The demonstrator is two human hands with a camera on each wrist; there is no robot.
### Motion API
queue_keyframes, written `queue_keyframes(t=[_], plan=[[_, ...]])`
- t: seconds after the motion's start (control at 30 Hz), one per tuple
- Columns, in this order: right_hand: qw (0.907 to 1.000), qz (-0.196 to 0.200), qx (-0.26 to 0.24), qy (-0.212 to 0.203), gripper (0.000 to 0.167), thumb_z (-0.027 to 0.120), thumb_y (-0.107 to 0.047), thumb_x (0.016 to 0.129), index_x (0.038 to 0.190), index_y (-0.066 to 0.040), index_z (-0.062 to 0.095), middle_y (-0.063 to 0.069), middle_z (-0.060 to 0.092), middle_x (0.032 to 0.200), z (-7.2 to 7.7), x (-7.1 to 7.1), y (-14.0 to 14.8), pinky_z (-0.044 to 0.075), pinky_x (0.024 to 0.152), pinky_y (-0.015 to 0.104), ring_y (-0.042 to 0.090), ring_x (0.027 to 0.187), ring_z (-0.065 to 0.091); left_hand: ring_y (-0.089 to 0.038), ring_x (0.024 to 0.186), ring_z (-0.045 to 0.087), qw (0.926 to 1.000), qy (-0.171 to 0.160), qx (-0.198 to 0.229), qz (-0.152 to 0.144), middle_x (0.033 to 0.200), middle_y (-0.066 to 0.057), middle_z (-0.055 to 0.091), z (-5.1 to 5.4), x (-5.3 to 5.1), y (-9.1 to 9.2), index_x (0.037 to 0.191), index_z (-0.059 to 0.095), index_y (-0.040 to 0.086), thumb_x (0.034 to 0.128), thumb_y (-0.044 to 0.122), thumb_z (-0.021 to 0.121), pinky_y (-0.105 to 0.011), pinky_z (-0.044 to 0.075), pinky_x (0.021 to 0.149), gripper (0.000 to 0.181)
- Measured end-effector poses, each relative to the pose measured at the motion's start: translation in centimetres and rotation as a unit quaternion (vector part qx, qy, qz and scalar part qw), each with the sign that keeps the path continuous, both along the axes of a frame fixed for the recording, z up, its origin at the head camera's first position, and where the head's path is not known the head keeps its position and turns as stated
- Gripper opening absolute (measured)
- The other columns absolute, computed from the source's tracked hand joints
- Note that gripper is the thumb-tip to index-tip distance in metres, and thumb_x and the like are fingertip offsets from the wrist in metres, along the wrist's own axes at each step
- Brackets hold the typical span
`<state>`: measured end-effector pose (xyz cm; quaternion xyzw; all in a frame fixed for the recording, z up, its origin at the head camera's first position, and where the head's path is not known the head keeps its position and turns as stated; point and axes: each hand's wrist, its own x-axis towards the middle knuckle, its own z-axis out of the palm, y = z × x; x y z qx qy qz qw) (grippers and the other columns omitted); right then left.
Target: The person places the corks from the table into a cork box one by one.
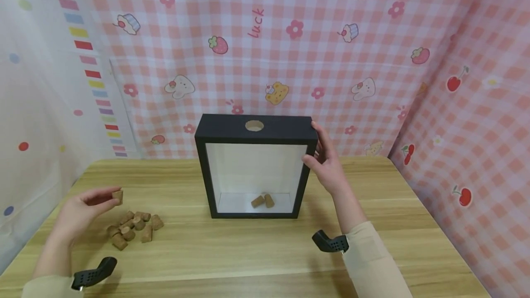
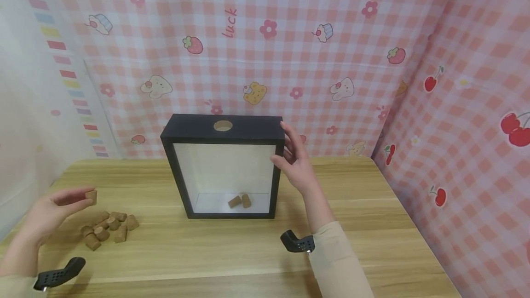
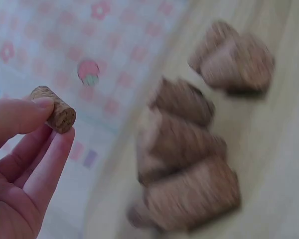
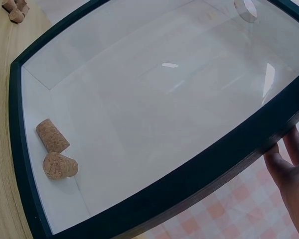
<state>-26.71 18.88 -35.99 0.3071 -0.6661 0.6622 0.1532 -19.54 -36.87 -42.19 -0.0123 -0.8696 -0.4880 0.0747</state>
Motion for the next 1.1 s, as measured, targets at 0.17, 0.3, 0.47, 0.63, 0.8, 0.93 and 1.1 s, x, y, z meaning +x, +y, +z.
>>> queue_keyframes(t=[0.17,0.3,0.47,0.63,0.8,0.93,1.1], plan=[[1.0000,-0.004,0.004,-0.001,0.068,0.070,-0.014,0.094,0.153,-0.029,0.039,0.001,0.047,0.145,0.0,0.0,0.0,0.048,0.085,0.024,0.018,0.112,0.051,0.007,0.088,0.060,0.9993,0.031,0.000,-0.023,0.098,0.024,0.065,1.8,-0.2,1.7,0.127,0.067,0.006,0.0933,0.017,0.072,-0.012,0.049,0.070,0.036],[0.9999,-0.010,0.010,-0.005,0.071,0.066,-0.001,0.094,0.153,-0.030,0.039,0.001,0.047,0.146,0.0,0.0,0.0,0.049,0.086,0.025,0.018,0.113,0.052,0.006,0.091,0.059,0.9988,0.041,-0.005,-0.027,0.100,0.023,0.065,3.1,-0.1,3.4,0.128,0.067,0.006,0.0933,0.019,0.072,-0.012,0.049,0.071,0.037],[0.9999,-0.008,0.007,-0.006,0.070,0.068,-0.006,0.094,0.153,-0.029,0.039,0.000,0.045,0.148,0.0,0.1,0.0,0.048,0.088,0.025,0.018,0.117,0.051,0.009,0.093,0.058,0.9973,0.059,-0.034,-0.028,0.101,0.023,0.064,4.7,0.4,5.8,0.128,0.067,0.006,0.0931,0.024,0.073,-0.012,0.048,0.071,0.039],[1.0000,-0.003,0.001,0.001,0.069,0.072,-0.017,0.093,0.153,-0.029,0.038,0.001,0.043,0.150,0.1,0.1,0.0,0.048,0.089,0.025,0.018,0.119,0.050,0.008,0.095,0.059,0.9935,0.097,-0.029,-0.052,0.108,0.024,0.063,5.8,0.6,8.3,0.126,0.066,0.003,0.0930,0.018,0.072,-0.012,0.051,0.075,0.037],[1.0000,-0.006,0.000,-0.001,0.069,0.071,-0.015,0.094,0.153,-0.029,0.038,0.000,0.042,0.151,0.0,0.1,0.0,0.047,0.089,0.024,0.018,0.119,0.050,0.004,0.096,0.062,0.9856,0.142,-0.006,-0.091,0.112,0.017,0.064,7.0,1.0,10.9,0.124,0.065,-0.004,0.0917,0.003,0.070,-0.014,0.053,0.079,0.034],[1.0000,-0.005,0.003,-0.004,0.069,0.071,-0.017,0.094,0.153,-0.030,0.038,0.001,0.041,0.151,0.1,0.2,-0.1,0.047,0.089,0.024,0.018,0.120,0.050,-0.003,0.094,0.067,0.9762,0.180,0.015,-0.120,0.111,0.005,0.067,8.0,1.5,12.8,0.121,0.067,-0.004,0.0896,-0.006,0.068,-0.019,0.055,0.080,0.031],[1.0000,-0.004,0.002,-0.001,0.069,0.071,-0.019,0.094,0.153,-0.029,0.038,0.001,0.041,0.152,0.1,0.2,-0.1,0.047,0.090,0.024,0.018,0.122,0.049,-0.010,0.094,0.069,0.9617,0.219,0.055,-0.156,0.109,-0.005,0.066,9.4,1.9,15.0,0.116,0.069,-0.006,0.0851,-0.017,0.066,-0.026,0.056,0.081,0.033]])
